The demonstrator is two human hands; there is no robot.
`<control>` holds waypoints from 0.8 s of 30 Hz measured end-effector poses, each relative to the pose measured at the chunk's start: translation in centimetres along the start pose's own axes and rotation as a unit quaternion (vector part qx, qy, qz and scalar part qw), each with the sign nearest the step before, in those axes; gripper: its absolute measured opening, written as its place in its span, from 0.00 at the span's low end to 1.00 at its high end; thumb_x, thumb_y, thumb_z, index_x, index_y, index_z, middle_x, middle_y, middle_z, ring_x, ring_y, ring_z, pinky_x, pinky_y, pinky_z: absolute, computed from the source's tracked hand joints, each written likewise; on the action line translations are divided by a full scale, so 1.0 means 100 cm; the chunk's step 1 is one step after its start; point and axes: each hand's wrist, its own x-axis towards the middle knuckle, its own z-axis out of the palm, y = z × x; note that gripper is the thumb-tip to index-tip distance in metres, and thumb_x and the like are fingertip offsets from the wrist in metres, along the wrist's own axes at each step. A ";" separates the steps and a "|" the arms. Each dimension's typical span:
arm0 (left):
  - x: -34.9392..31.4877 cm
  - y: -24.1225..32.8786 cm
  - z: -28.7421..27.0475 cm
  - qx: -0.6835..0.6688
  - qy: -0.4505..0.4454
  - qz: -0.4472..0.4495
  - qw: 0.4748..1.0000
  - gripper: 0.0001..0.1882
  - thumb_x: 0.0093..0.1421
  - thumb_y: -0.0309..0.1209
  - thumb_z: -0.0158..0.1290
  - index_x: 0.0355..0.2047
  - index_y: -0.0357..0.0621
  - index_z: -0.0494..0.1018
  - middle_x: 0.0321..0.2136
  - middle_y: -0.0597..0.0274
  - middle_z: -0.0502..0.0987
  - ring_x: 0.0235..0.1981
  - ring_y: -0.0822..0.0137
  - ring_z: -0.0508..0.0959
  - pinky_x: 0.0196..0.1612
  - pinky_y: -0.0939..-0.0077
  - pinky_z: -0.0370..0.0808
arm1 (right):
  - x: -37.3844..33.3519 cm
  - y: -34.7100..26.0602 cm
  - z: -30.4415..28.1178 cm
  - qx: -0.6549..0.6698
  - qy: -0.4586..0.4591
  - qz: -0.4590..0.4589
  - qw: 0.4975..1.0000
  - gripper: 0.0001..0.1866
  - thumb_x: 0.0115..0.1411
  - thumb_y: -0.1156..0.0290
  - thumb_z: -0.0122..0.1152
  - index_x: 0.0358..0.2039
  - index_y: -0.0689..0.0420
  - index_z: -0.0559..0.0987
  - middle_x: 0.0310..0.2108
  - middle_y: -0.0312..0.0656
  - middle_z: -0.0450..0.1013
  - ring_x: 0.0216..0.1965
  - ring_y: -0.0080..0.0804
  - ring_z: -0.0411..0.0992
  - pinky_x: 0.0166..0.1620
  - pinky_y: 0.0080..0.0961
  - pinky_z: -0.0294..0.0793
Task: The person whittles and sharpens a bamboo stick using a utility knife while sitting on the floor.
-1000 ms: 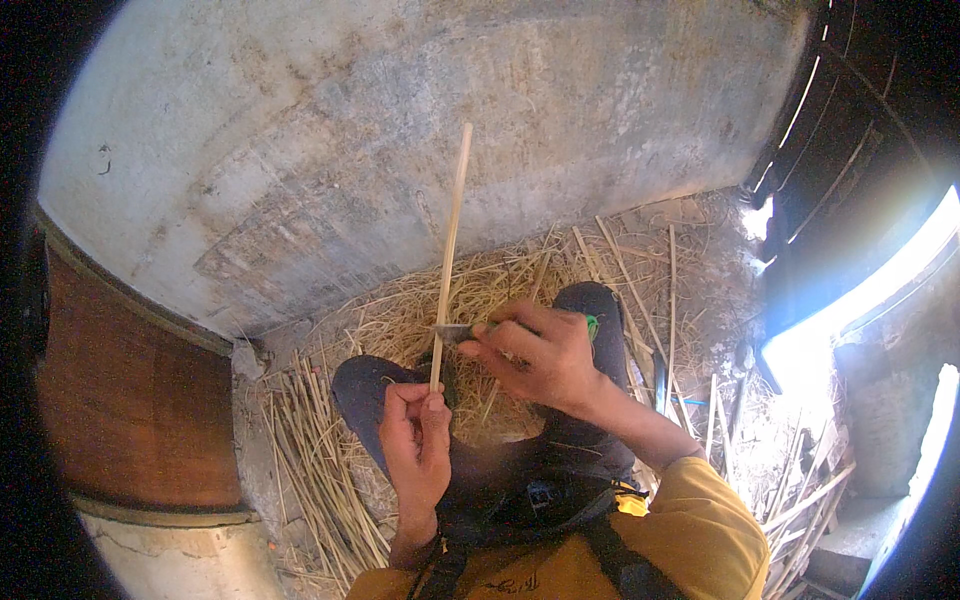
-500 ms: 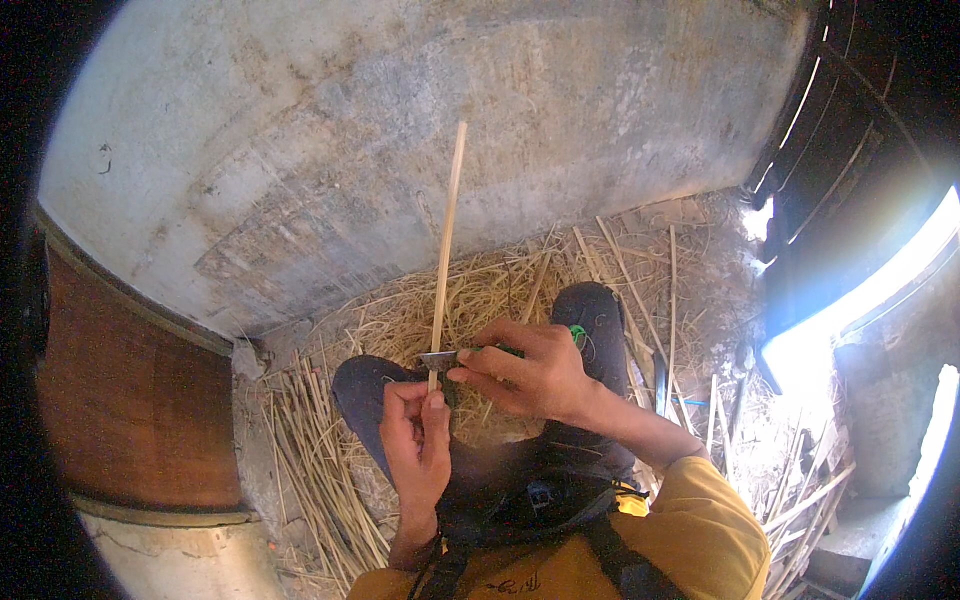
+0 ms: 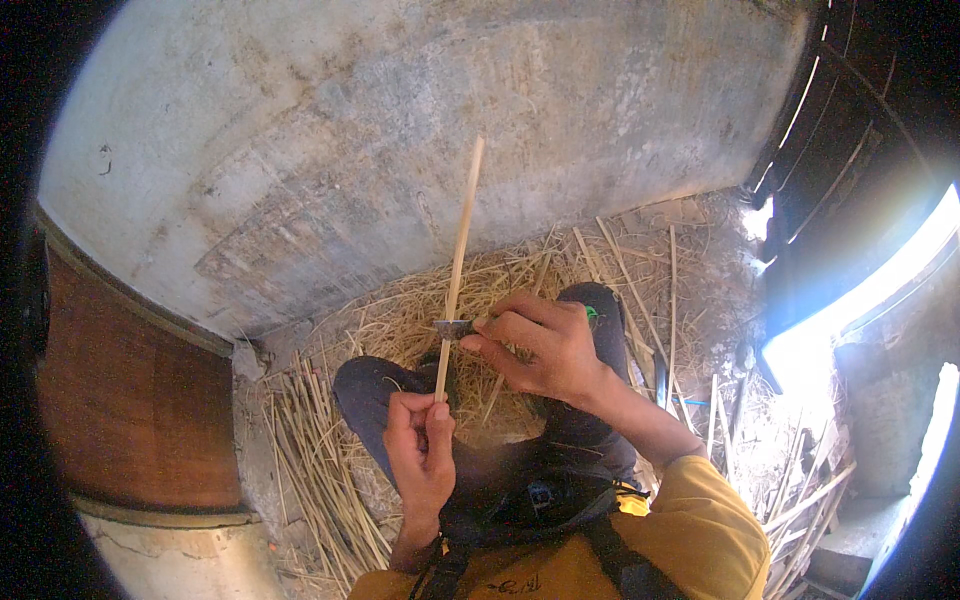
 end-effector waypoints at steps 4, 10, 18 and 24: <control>0.000 0.000 -0.002 0.011 -0.004 -0.001 1.000 0.06 0.72 0.26 0.53 0.42 0.36 0.68 0.24 0.62 0.77 0.25 0.80 0.73 0.28 0.82 0.67 | 0.001 0.002 0.003 0.011 -0.003 0.019 1.000 0.12 0.50 0.71 0.81 0.30 0.54 0.82 0.29 0.38 0.78 0.23 0.34 0.78 0.22 0.29 0.73; -0.001 -0.002 0.000 -0.004 0.019 -0.001 1.000 0.08 0.74 0.31 0.51 0.42 0.38 0.70 0.19 0.72 0.68 0.21 0.83 0.61 0.25 0.81 0.56 | 0.005 0.005 0.007 0.022 -0.002 0.019 1.000 0.12 0.50 0.72 0.81 0.29 0.54 0.82 0.29 0.38 0.78 0.23 0.34 0.78 0.23 0.30 0.74; -0.004 -0.001 -0.007 0.019 0.020 -0.012 1.000 0.05 0.72 0.25 0.53 0.42 0.36 0.69 0.23 0.65 0.76 0.24 0.82 0.70 0.26 0.83 0.64 | 0.007 0.010 0.014 0.015 -0.001 0.001 1.000 0.12 0.50 0.71 0.81 0.28 0.54 0.82 0.28 0.38 0.78 0.23 0.33 0.78 0.23 0.29 0.74; -0.006 0.000 -0.011 0.038 0.020 -0.017 0.999 0.04 0.72 0.23 0.52 0.42 0.35 0.69 0.24 0.65 0.77 0.25 0.82 0.71 0.27 0.84 0.65 | 0.010 0.012 0.017 0.025 -0.005 -0.006 1.000 0.12 0.51 0.71 0.81 0.29 0.54 0.82 0.28 0.37 0.78 0.22 0.32 0.77 0.22 0.29 0.73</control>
